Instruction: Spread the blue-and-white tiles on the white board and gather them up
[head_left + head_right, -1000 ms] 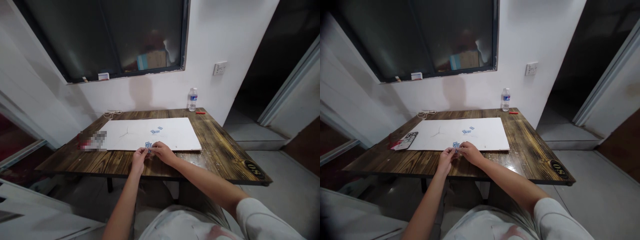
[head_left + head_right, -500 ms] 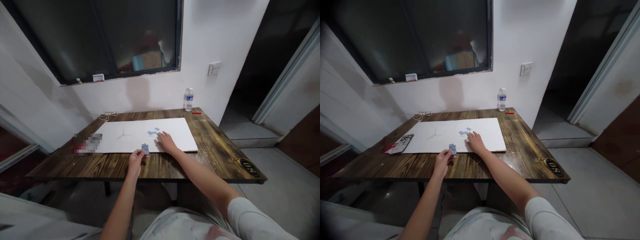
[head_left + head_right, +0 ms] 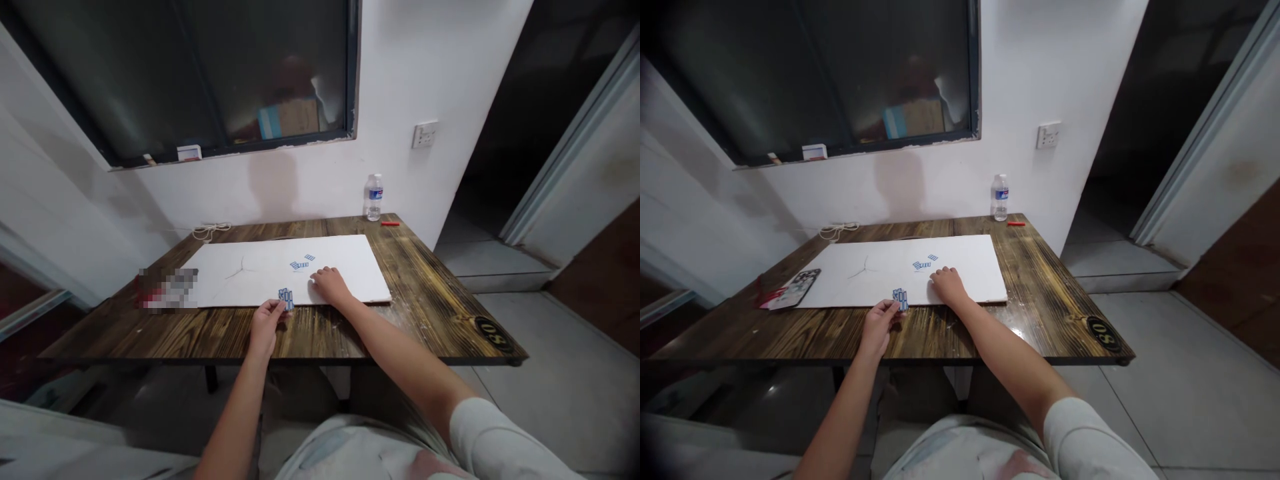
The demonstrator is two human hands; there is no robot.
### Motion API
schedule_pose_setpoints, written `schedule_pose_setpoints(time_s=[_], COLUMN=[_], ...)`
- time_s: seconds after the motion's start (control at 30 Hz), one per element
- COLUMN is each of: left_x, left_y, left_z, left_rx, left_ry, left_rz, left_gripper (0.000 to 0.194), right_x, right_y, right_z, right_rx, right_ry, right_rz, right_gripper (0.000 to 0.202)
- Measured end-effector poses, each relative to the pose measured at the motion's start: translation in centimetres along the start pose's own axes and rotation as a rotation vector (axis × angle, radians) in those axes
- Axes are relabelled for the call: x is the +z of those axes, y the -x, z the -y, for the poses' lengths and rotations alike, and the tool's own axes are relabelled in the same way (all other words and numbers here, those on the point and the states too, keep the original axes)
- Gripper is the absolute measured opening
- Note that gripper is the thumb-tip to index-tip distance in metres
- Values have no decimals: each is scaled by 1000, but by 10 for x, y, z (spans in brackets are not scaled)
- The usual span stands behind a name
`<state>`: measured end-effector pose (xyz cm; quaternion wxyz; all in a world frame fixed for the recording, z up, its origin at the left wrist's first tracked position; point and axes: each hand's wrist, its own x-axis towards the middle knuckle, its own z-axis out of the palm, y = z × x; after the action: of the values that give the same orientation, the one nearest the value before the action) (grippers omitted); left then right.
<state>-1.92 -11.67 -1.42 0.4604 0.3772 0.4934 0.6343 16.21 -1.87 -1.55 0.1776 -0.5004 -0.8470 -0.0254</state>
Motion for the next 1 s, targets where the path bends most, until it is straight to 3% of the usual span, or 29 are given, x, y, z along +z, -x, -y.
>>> schedule_pose_setpoints(time_s=[0.43,0.7,1.0], left_x=[0,0,2], left_y=[-2,-2,-1], left_z=[0,-1,-3], left_rx=[-4,4,1], left_ry=[-13,-33,-45], left_rz=[-1,7,1], left_gripper=[44,45,48], right_x=[-29,-22,-15], right_y=[15,16,10], right_z=[1,1,-4], right_rx=[-51,-127,-63], right_ry=[-10,90,0], right_rz=[94,134,79], right_gripper=[24,20,35])
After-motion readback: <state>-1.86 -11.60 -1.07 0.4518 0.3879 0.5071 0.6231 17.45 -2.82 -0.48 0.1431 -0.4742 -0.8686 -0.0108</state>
